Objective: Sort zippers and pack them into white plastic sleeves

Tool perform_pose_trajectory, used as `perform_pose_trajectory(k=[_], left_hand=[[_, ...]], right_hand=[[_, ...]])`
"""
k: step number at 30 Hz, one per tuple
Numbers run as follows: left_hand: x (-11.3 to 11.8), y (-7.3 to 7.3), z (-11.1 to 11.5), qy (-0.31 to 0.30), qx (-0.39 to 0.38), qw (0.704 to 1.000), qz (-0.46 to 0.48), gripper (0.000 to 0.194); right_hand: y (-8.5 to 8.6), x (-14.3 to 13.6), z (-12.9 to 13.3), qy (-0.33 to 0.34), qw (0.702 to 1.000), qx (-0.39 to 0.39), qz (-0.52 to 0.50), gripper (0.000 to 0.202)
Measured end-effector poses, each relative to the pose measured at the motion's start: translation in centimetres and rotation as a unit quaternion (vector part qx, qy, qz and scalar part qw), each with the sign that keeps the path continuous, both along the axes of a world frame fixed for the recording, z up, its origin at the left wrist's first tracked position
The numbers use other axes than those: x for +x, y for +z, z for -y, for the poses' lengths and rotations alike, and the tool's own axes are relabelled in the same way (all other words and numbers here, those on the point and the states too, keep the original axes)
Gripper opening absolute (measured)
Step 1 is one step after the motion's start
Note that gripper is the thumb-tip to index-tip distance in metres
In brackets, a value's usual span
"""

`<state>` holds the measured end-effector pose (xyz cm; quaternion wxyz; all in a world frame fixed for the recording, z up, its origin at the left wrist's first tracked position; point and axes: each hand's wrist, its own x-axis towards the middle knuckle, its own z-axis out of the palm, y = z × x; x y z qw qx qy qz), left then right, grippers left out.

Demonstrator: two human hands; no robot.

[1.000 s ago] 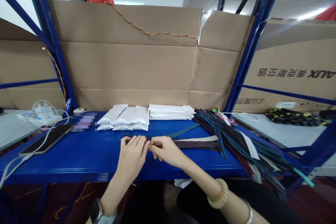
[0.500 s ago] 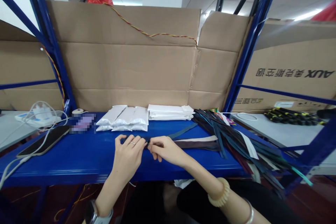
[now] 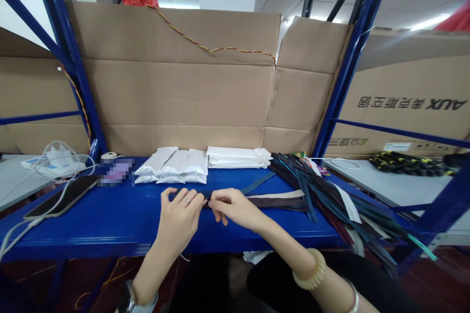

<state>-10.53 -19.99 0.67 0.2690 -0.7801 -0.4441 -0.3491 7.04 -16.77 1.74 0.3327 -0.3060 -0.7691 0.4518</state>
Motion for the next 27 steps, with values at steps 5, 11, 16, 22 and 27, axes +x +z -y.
perform_pose_trajectory(k=[5,11,16,22,27], left_hand=[[-0.1,0.1,0.0,-0.012,-0.001,1.000,0.007,0.020],[0.1,-0.2,-0.1,-0.034,0.039,0.998,-0.021,0.020],[0.2,-0.5,-0.2,-0.032,0.061,0.997,-0.028,0.019],[-1.2,0.3,-0.3,0.008,0.101,0.995,0.002,0.014],[-4.7,1.1,-1.0,0.074,0.124,0.990,-0.002,0.009]], right_hand=[[0.5,0.1,0.3,-0.012,1.000,0.016,0.017,0.022],[0.7,0.1,0.7,-0.121,0.966,0.181,0.137,0.020],[0.7,0.0,0.9,-0.164,0.933,0.250,0.202,0.020],[0.5,2.0,-1.2,-0.295,0.873,0.285,0.263,0.020],[1.0,5.9,-4.1,-0.378,0.799,0.353,0.307,0.025]])
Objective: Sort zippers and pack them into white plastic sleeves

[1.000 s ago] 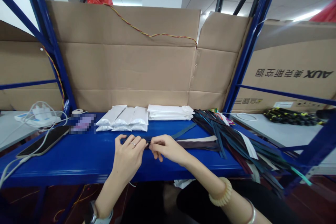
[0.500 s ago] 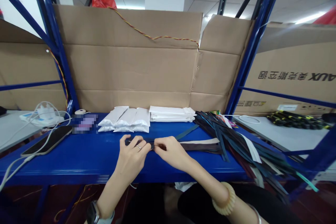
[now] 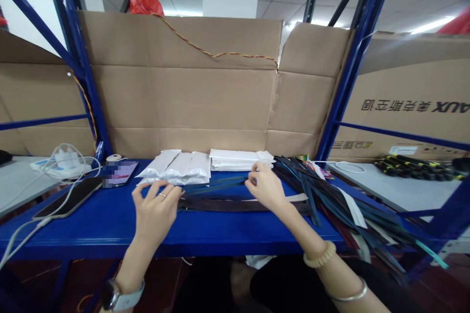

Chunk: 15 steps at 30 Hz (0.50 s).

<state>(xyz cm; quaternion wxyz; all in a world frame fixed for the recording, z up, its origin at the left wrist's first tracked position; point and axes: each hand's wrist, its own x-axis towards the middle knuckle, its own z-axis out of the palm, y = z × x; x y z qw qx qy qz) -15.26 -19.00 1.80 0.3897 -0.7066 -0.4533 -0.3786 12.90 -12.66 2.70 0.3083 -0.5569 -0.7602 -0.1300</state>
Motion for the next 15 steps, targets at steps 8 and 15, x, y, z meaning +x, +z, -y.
perform_pose_trajectory(k=[8,15], left_hand=[[-4.4,-0.2,-1.0,0.063,0.002,0.998,0.024,0.008],[-5.2,-0.8,-1.6,0.046,-0.003,0.997,0.065,0.011]], right_hand=[[0.7,7.2,-2.7,-0.162,0.986,0.026,0.012,0.020],[1.1,11.1,-3.0,-0.206,0.978,0.013,-0.012,0.028]])
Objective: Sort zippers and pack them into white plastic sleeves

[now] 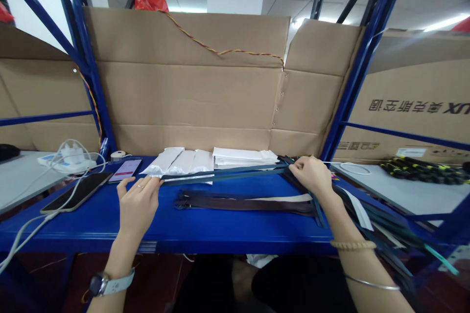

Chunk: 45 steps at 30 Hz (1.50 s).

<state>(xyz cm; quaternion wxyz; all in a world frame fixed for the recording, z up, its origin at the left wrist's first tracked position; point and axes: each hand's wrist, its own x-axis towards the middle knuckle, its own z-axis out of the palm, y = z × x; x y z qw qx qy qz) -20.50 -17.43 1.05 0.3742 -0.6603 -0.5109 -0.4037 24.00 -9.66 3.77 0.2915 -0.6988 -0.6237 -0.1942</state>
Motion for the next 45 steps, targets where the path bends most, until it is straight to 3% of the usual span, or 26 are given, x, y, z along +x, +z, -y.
perform_pose_trajectory(k=[6,11,14,19,24,30,33,38,45], left_hand=[[0.2,-1.0,-1.0,0.005,-0.028,0.999,0.021,0.014],[0.1,-2.1,-1.8,0.024,-0.157,0.987,-0.006,0.024],[0.9,-2.2,-1.8,0.013,-0.169,0.986,-0.004,0.026],[5.2,-1.3,-0.5,-0.093,-0.132,0.987,0.009,0.016],[10.4,-1.1,1.3,-0.220,-0.217,0.950,0.052,0.012],[12.1,-1.2,2.3,-0.259,-0.246,0.929,0.095,0.014],[12.1,-1.2,2.4,-0.254,-0.252,0.928,0.105,0.016],[11.9,-1.7,2.1,-0.248,-0.238,0.936,0.083,0.018],[12.0,-1.9,2.1,-0.182,-0.191,0.965,0.006,0.020]], right_hand=[[0.0,-0.8,0.3,0.076,0.996,-0.017,-0.051,0.034],[0.6,-3.2,1.1,0.230,0.969,-0.017,-0.094,0.028],[1.2,-5.1,2.2,0.317,0.938,-0.042,-0.134,0.028],[1.8,-9.0,4.3,0.453,0.851,-0.110,-0.243,0.041],[0.9,-13.0,5.8,0.542,0.740,-0.171,-0.361,0.045],[-0.6,-15.3,6.7,0.569,0.643,-0.231,-0.458,0.047],[-0.9,-15.7,6.9,0.571,0.638,-0.245,-0.455,0.046],[-1.2,-16.0,7.0,0.578,0.662,-0.247,-0.408,0.036],[-1.5,-16.3,7.0,0.575,0.681,-0.204,-0.405,0.020]])
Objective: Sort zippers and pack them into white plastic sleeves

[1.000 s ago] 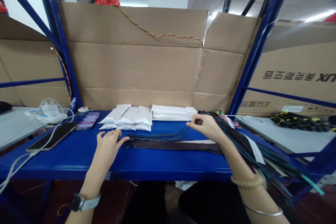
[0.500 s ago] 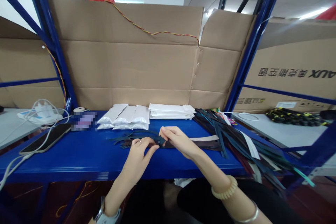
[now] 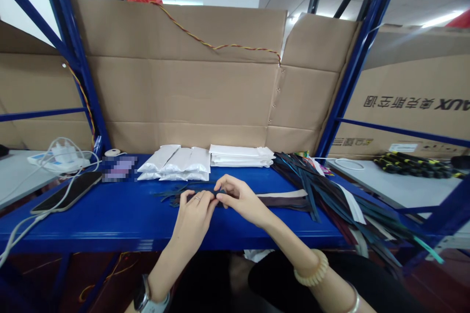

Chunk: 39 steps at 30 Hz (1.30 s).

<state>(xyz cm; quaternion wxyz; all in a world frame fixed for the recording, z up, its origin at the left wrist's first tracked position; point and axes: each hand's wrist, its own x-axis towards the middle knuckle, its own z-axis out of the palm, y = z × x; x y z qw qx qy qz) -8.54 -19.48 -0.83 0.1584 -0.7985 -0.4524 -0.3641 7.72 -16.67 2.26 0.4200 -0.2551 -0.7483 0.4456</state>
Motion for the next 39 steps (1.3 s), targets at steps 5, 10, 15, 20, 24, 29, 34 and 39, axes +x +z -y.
perform_pose_trajectory(k=[5,10,15,20,24,29,34,39], left_hand=[[0.2,0.0,-0.1,0.025,0.048,0.996,-0.069,0.021],[-0.1,-0.1,-0.3,0.038,0.049,0.993,-0.100,0.022],[-0.2,0.4,-0.3,0.037,0.024,0.994,-0.102,0.023],[-0.6,0.8,-0.5,0.039,0.037,0.994,-0.097,0.022],[-1.7,1.0,-0.8,0.042,0.054,0.992,-0.106,0.020],[-3.7,1.5,-1.4,0.071,0.081,0.983,-0.148,0.021],[-7.4,1.7,-2.2,0.102,0.090,0.974,-0.183,0.020],[-10.4,1.3,-2.6,0.129,0.080,0.969,-0.197,0.022]], right_hand=[[0.1,0.0,0.2,-0.070,0.995,0.067,0.035,0.016],[-0.1,0.1,-0.1,-0.081,0.992,0.082,0.044,0.017],[-0.2,0.0,-0.2,-0.062,0.996,0.067,0.013,0.019],[0.6,0.6,-0.3,-0.053,0.994,0.003,-0.094,0.019],[2.8,3.0,-0.6,-0.097,0.982,-0.001,-0.165,0.022],[5.7,6.6,-0.5,-0.175,0.960,0.030,-0.218,0.027],[7.3,12.3,-0.7,-0.274,0.916,0.068,-0.286,0.031],[7.2,17.9,-1.2,-0.377,0.862,0.112,-0.320,0.033]])
